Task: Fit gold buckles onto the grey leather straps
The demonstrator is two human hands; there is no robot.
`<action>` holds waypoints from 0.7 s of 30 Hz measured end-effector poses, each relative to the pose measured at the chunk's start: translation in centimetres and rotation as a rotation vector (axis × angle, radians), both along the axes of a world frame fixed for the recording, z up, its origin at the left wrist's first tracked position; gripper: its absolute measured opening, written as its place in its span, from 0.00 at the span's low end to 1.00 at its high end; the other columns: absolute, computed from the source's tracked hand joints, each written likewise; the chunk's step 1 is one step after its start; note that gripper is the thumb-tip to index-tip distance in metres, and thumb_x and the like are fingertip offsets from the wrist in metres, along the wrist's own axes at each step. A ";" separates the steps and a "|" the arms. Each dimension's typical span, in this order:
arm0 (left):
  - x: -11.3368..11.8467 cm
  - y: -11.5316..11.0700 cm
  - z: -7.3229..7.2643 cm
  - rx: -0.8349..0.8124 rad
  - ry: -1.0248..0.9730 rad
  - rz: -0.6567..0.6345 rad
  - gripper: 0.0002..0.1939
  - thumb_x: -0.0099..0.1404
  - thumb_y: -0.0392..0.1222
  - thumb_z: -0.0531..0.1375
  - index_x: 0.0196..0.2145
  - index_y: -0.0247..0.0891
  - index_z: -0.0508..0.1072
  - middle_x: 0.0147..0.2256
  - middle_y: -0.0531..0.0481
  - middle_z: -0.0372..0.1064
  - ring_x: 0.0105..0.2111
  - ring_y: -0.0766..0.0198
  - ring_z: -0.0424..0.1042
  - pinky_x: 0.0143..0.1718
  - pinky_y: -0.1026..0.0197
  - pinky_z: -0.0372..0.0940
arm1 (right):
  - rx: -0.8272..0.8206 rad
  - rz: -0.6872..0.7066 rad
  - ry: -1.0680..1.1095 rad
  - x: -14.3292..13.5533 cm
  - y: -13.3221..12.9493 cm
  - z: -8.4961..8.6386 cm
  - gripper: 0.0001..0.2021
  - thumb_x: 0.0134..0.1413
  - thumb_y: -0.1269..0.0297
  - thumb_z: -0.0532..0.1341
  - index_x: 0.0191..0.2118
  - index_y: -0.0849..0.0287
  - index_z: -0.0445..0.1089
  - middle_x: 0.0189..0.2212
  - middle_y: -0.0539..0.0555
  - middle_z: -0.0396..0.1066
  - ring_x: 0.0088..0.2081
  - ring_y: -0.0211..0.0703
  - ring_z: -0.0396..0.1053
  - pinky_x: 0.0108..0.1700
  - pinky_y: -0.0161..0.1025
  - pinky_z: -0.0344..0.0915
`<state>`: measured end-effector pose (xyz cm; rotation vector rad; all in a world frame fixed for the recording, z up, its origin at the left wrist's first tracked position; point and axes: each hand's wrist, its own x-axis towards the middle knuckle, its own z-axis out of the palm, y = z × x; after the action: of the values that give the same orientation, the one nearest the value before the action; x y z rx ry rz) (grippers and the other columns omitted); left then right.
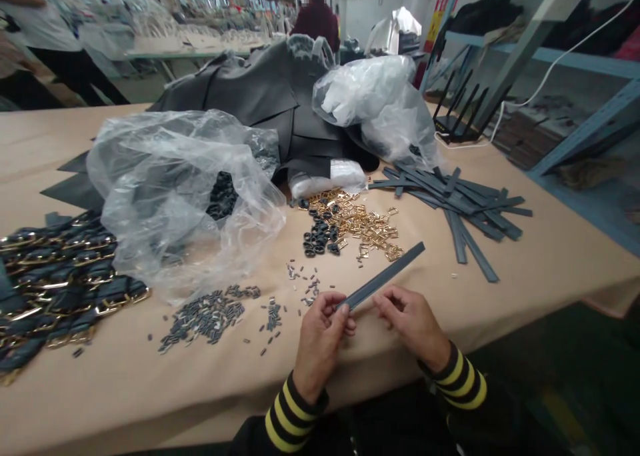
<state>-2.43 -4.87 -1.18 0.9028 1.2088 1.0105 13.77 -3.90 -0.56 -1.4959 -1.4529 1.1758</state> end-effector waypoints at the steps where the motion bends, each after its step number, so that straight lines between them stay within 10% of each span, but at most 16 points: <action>1: -0.2 0.0 0.0 -0.002 0.008 0.004 0.11 0.57 0.41 0.57 0.36 0.34 0.62 0.21 0.55 0.65 0.20 0.72 0.65 0.24 0.69 0.62 | 0.152 -0.020 -0.149 0.3 -0.1 0.3 0.13 0.53 0.58 0.55 0.25 0.62 0.65 0.19 0.51 0.65 0.21 0.36 0.63 0.24 0.35 0.62; 5: -0.5 0.1 0.0 -0.019 -0.007 -0.005 0.11 0.56 0.42 0.58 0.36 0.34 0.64 0.21 0.55 0.66 0.20 0.72 0.65 0.23 0.69 0.62 | 0.651 0.118 -0.550 0.8 0.3 1.2 0.09 0.50 0.65 0.58 0.38 0.61 0.68 0.38 0.59 0.69 0.42 0.49 0.64 0.45 0.48 0.59; 8: -0.6 0.0 0.1 -0.032 -0.057 -0.015 0.12 0.55 0.43 0.59 0.36 0.34 0.65 0.23 0.54 0.67 0.19 0.71 0.65 0.22 0.68 0.63 | 0.661 0.339 -0.619 0.5 0.8 1.2 0.08 0.53 0.69 0.54 0.38 0.59 0.68 0.36 0.57 0.70 0.40 0.45 0.65 0.46 0.46 0.57; 16: -1.3 0.1 -0.3 -0.031 0.084 -0.032 0.18 0.59 0.50 0.53 0.19 0.34 0.62 0.12 0.57 0.58 0.10 0.75 0.56 0.12 0.71 0.52 | -0.293 0.500 0.180 -0.3 0.9 0.8 0.11 0.53 0.59 0.55 0.31 0.63 0.66 0.24 0.52 0.69 0.23 0.34 0.66 0.27 0.33 0.64; 21: -1.2 0.4 -0.5 -0.073 0.033 -0.024 0.20 0.59 0.52 0.52 0.19 0.34 0.61 0.12 0.57 0.58 0.10 0.75 0.55 0.11 0.72 0.49 | -0.480 0.412 0.486 -0.6 0.9 0.0 0.13 0.45 0.59 0.62 0.33 0.64 0.65 0.25 0.51 0.68 0.23 0.32 0.65 0.24 0.30 0.64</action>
<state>-3.67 -4.48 -1.65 0.8780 1.2518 0.9302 13.13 -3.02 -0.58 -1.0921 -1.2139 2.0888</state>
